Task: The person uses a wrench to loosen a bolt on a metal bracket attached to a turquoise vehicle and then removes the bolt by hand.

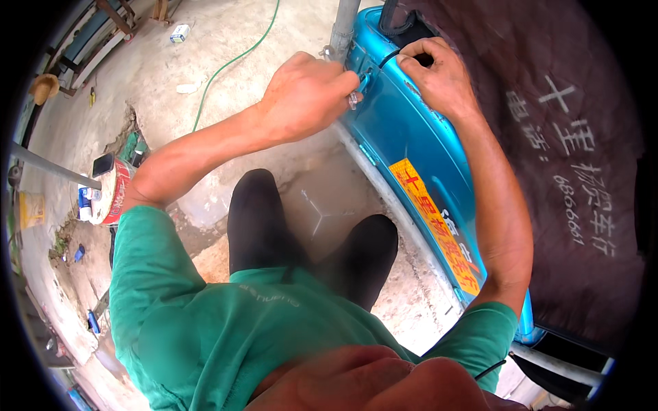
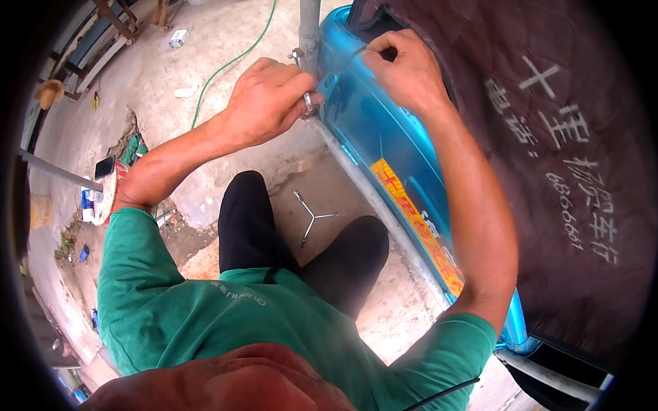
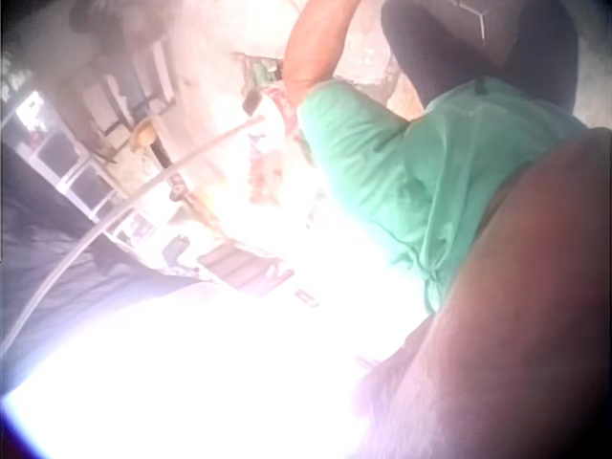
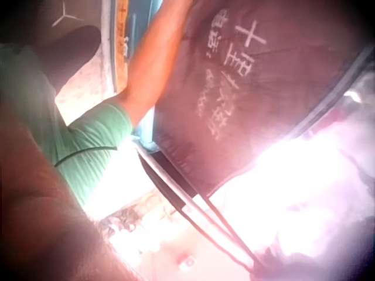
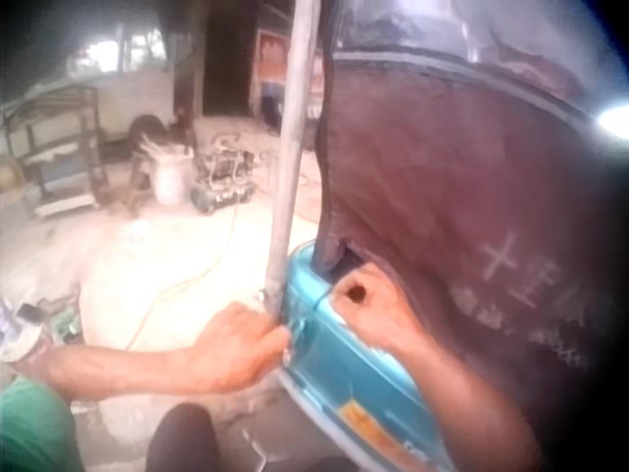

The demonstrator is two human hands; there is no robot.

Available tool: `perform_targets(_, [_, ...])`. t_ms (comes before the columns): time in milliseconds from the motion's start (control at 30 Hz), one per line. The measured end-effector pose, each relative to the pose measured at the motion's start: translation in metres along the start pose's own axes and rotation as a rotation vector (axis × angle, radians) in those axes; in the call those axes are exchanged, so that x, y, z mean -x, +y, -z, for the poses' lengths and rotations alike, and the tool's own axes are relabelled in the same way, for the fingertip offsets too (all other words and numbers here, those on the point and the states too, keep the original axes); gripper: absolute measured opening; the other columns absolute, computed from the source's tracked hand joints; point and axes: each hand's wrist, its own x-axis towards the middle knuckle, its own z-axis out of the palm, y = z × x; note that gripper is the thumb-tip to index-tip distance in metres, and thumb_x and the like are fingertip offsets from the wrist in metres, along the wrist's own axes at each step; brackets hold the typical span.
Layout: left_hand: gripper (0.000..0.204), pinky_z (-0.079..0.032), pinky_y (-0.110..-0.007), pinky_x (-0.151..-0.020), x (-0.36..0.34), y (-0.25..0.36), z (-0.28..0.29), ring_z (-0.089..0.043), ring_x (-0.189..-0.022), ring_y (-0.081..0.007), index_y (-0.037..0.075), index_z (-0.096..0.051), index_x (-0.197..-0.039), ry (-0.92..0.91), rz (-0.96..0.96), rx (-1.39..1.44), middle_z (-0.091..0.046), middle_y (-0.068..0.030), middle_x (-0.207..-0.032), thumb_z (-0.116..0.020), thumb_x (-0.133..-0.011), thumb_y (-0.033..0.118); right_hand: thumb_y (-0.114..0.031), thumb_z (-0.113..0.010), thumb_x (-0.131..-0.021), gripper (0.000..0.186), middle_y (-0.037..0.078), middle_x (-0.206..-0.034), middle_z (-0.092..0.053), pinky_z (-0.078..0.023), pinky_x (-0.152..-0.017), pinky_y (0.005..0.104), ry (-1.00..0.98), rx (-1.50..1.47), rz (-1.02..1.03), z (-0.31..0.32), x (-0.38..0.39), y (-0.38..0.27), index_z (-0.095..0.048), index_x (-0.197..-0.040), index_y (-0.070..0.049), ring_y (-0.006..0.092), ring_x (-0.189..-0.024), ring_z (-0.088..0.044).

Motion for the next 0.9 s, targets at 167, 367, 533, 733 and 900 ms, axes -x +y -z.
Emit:
perform_targets(167, [0.018,-0.047,-0.034,-0.07,0.015,-0.023,0.028,-0.063,-0.071,-0.0212,0.007,-0.064,-0.1,0.116,0.256,0.169,-0.064,-0.0077,-0.075,-0.067,-0.1,0.024,-0.031,-0.073,-0.084,0.028,0.011,-0.109,-0.065,-0.053,-0.086,0.0374,-0.021,-0.007,-0.01,0.0,-0.001,-0.003,-0.075,-0.098,-0.006,0.0255,-0.096,-0.065])
perform_targets(367, [0.029,-0.047,-0.031,-0.075,0.008,-0.105,0.019,-0.06,-0.071,-0.0145,0.002,-0.06,-0.105,0.285,0.861,1.013,-0.057,-0.0017,-0.071,-0.055,-0.108,0.03,-0.031,-0.073,-0.085,0.028,0.01,-0.108,-0.065,-0.052,-0.085,0.0376,-0.012,0.0,-0.018,-0.001,0.0,-0.001,-0.075,-0.099,-0.007,0.0257,-0.094,-0.065])
perform_targets(533, [0.028,-0.049,-0.034,-0.076,0.01,-0.136,0.003,-0.051,-0.066,-0.0149,0.003,-0.058,-0.104,0.384,0.962,1.389,-0.046,0.0009,-0.067,-0.054,-0.109,0.031,-0.031,-0.073,-0.085,0.028,0.01,-0.108,-0.064,-0.052,-0.086,0.0374,-0.024,-0.01,-0.025,0.0,0.0,-0.002,-0.076,-0.099,-0.008,0.0256,-0.096,-0.065])
perform_targets(733, [0.027,-0.049,-0.035,-0.073,0.006,-0.144,-0.026,-0.046,-0.064,-0.0133,0.006,-0.058,-0.1,0.366,1.093,1.59,-0.04,0.003,-0.065,-0.056,-0.108,0.032,-0.031,-0.073,-0.085,0.028,0.01,-0.108,-0.065,-0.052,-0.087,0.0377,-0.02,-0.002,-0.038,0.0,0.001,-0.001,-0.076,-0.099,-0.008,0.0261,-0.099,-0.065])
perform_targets(900, [0.028,-0.052,-0.032,-0.069,0.015,-0.149,-0.051,-0.05,-0.057,-0.0099,0.005,-0.057,-0.098,0.374,1.239,1.841,-0.044,0.0058,-0.061,-0.058,-0.108,0.031,-0.031,-0.072,-0.085,0.028,0.011,-0.108,-0.065,-0.052,-0.087,0.0379,-0.015,-0.001,-0.027,0.0,0.0,-0.003,-0.076,-0.1,-0.008,0.0266,-0.1,-0.065])
